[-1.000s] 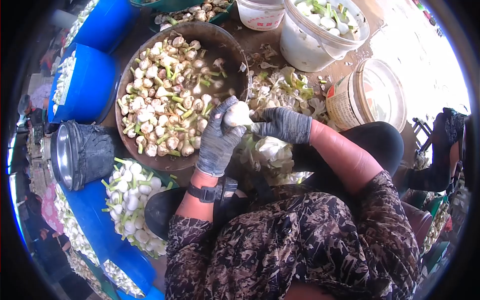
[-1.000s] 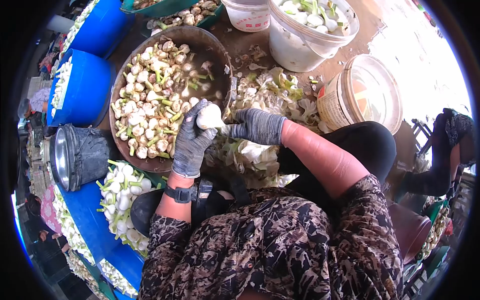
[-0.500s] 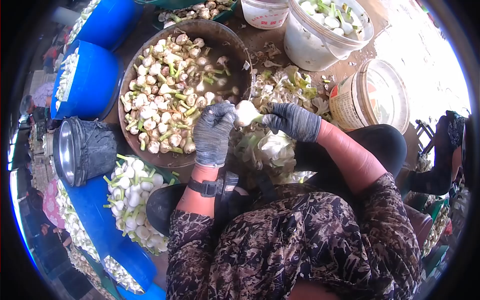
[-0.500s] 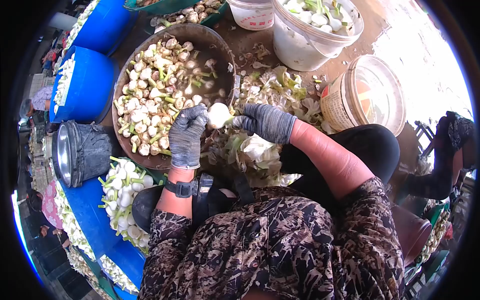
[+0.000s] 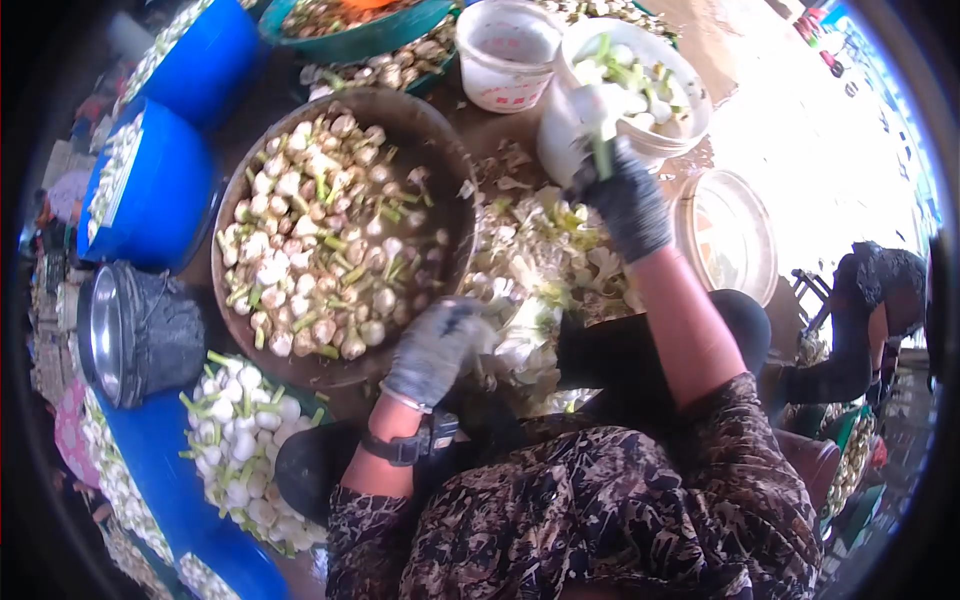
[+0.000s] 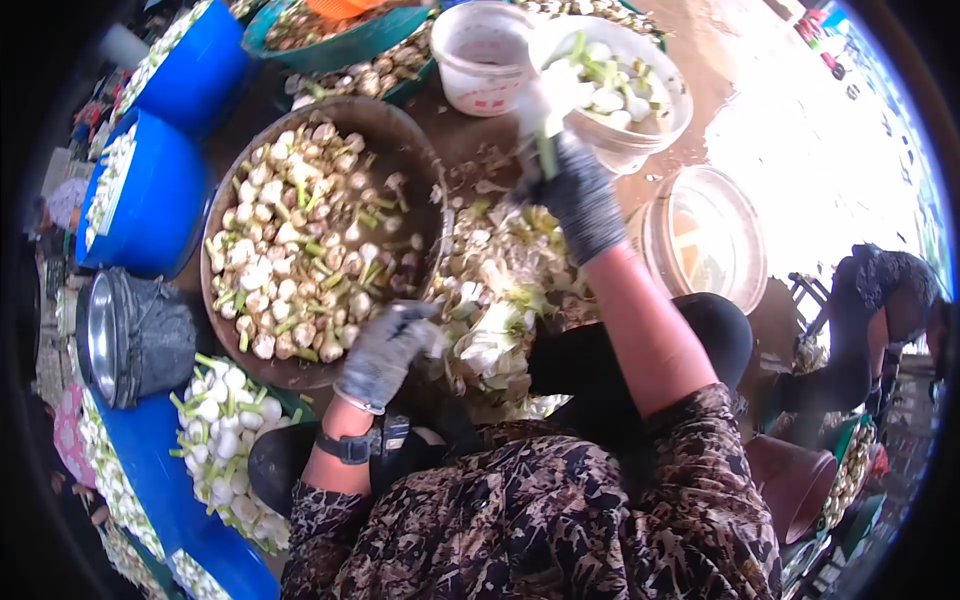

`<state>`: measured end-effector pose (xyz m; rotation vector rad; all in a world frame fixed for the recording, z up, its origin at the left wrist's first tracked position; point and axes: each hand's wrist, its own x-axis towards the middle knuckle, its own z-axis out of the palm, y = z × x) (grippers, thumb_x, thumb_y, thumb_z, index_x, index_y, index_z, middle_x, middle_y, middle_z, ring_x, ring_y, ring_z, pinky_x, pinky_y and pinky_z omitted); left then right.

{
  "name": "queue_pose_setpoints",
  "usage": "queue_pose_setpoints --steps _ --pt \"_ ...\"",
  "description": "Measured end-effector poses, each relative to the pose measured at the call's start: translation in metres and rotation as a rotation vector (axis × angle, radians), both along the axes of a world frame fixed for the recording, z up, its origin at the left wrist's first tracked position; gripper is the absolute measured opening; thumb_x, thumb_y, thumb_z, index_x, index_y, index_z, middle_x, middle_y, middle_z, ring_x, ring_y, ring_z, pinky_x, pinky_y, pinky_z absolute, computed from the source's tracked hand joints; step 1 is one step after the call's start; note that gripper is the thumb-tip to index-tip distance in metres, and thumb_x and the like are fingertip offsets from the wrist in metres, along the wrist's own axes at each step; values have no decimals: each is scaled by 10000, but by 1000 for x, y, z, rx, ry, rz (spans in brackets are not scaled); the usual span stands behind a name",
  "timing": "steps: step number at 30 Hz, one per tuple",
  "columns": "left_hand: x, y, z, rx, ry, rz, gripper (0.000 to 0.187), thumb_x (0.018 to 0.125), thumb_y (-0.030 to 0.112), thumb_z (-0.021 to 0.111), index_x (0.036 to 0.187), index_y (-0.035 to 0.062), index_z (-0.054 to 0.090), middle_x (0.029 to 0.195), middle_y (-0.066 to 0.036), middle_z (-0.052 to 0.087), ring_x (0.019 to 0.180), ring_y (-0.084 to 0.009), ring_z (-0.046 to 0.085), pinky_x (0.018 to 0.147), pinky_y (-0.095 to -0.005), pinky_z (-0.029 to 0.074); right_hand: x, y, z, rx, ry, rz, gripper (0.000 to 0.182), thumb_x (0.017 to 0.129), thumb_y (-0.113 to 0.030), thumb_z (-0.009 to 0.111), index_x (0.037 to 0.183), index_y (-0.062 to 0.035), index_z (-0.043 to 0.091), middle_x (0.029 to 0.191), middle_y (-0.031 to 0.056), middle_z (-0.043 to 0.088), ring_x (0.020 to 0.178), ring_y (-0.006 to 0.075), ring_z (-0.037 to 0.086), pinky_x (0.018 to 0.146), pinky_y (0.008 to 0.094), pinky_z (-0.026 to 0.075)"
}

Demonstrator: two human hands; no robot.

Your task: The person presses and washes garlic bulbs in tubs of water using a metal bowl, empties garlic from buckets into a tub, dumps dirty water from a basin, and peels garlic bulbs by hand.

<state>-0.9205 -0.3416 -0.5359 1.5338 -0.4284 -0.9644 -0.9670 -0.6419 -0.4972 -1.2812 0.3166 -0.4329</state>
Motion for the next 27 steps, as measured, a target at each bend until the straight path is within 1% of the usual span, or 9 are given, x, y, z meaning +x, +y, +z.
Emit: queue_pose_setpoints --steps 2,9,12,14,17,20,23,24,27 --pt "-6 -3 24 206 -146 -267 243 912 109 566 1128 4 603 989 -95 646 857 -155 602 820 -284 488 20 -24 6 388 -89 -35 539 949 -503 457 1146 -7 533 856 65 596 747 196 583 698 399 516" --pt "13 12 25 146 -230 -50 267 891 125 610 1132 11 605 1075 -131 633 991 -212 620 874 -319 490 124 78 -60 -171 483 396 246 924 -297 604 981 -58 618 794 14 612 604 86 546 552 235 454" --pt "23 19 25 166 -306 5 260 894 118 602 1130 10 599 1074 -131 629 991 -211 621 872 -318 492 194 84 -186 -698 245 610 254 971 -259 485 1065 -70 626 847 61 652 727 212 633 664 363 500" --pt "31 23 21 145 -295 27 263 889 116 599 1131 13 595 1073 -131 628 998 -222 620 875 -323 489 239 106 -208 -1107 932 615 417 916 -332 565 1261 -99 567 1135 95 651 979 293 626 891 352 462" --pt "44 29 20 143 -353 73 277 881 127 592 1138 24 591 1087 -137 622 1022 -265 613 906 -348 472 254 126 -265 -552 1121 241 362 900 -299 578 1200 -100 612 1141 98 653 989 335 618 886 364 461" --pt "54 32 14 155 -335 153 276 895 126 592 1150 23 580 1137 -119 612 1048 -241 606 918 -335 468 262 127 -366 -756 634 256 321 898 -331 584 1035 -53 665 1024 105 680 967 293 635 838 371 479" --pt "61 30 0 60 -160 371 307 902 103 597 1194 22 548 1146 -91 609 1068 -194 593 930 -304 464 251 140 -329 -1087 480 295 399 914 -411 555 931 -24 650 868 109 663 869 226 643 754 360 498" --pt "63 28 5 -14 90 494 391 903 75 597 1271 5 483 1181 -91 586 1097 -168 567 940 -276 458 241 146 -283 -818 546 385 447 900 -457 552 972 -26 643 849 127 663 801 223 642 722 357 504" --pt "76 28 -27 106 -251 634 544 871 120 635 1345 -10 402 1299 -153 491 1207 -225 480 1020 -328 392 204 162 -160 -173 672 482 582 888 -573 503 1047 -25 622 752 143 642 593 196 609 614 342 507"
